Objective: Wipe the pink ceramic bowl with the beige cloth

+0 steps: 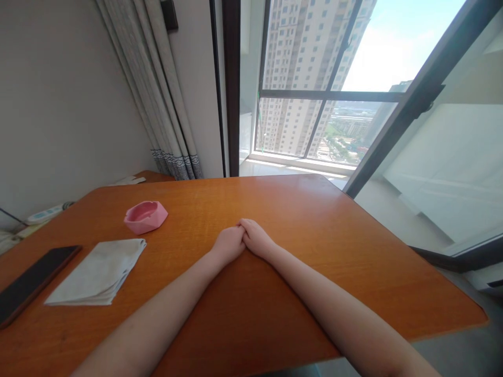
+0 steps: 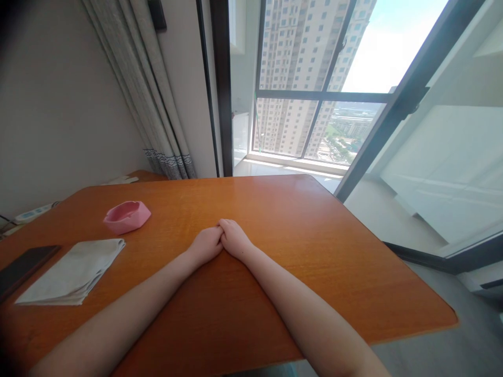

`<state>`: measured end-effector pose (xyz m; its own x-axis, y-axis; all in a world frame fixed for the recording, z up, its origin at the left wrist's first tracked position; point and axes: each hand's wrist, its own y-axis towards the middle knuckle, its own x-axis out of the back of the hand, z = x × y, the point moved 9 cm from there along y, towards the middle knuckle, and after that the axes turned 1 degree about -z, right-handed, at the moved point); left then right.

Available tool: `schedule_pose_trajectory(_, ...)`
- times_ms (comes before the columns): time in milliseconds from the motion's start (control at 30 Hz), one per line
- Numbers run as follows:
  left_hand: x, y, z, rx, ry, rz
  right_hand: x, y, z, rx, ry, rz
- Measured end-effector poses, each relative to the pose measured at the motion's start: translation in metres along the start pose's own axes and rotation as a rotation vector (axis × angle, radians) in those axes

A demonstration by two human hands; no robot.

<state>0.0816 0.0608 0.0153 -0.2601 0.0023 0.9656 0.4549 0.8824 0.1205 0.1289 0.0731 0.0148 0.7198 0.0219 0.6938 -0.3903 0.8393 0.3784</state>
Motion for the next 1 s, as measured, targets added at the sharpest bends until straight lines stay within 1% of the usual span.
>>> schedule_pose_trajectory(100,-0.0006,0.0019,0.0033,-0.04,-0.053,-0.02,0.0014,0.0013,-0.0033,-0.041,-0.017,-0.037)
schedule_pose_trajectory(200,-0.0002,0.0041,0.0044,-0.054,-0.075,-0.039,0.0023,0.0021,-0.0047,-0.043,-0.023,-0.044)
schedule_pose_trajectory(400,-0.0013,0.004,0.0048,-0.018,-0.083,-0.027,0.0014,0.0032,-0.0054,-0.026,-0.028,-0.021)
schedule_pose_trajectory(700,-0.0005,0.0035,0.0051,-0.043,-0.073,-0.052,0.0009,0.0036,-0.0044,-0.016,-0.05,-0.02)
schedule_pose_trajectory(1000,-0.0039,0.0036,0.0037,-0.024,-0.087,-0.027,-0.0004,0.0037,-0.0062,-0.022,-0.052,-0.021)
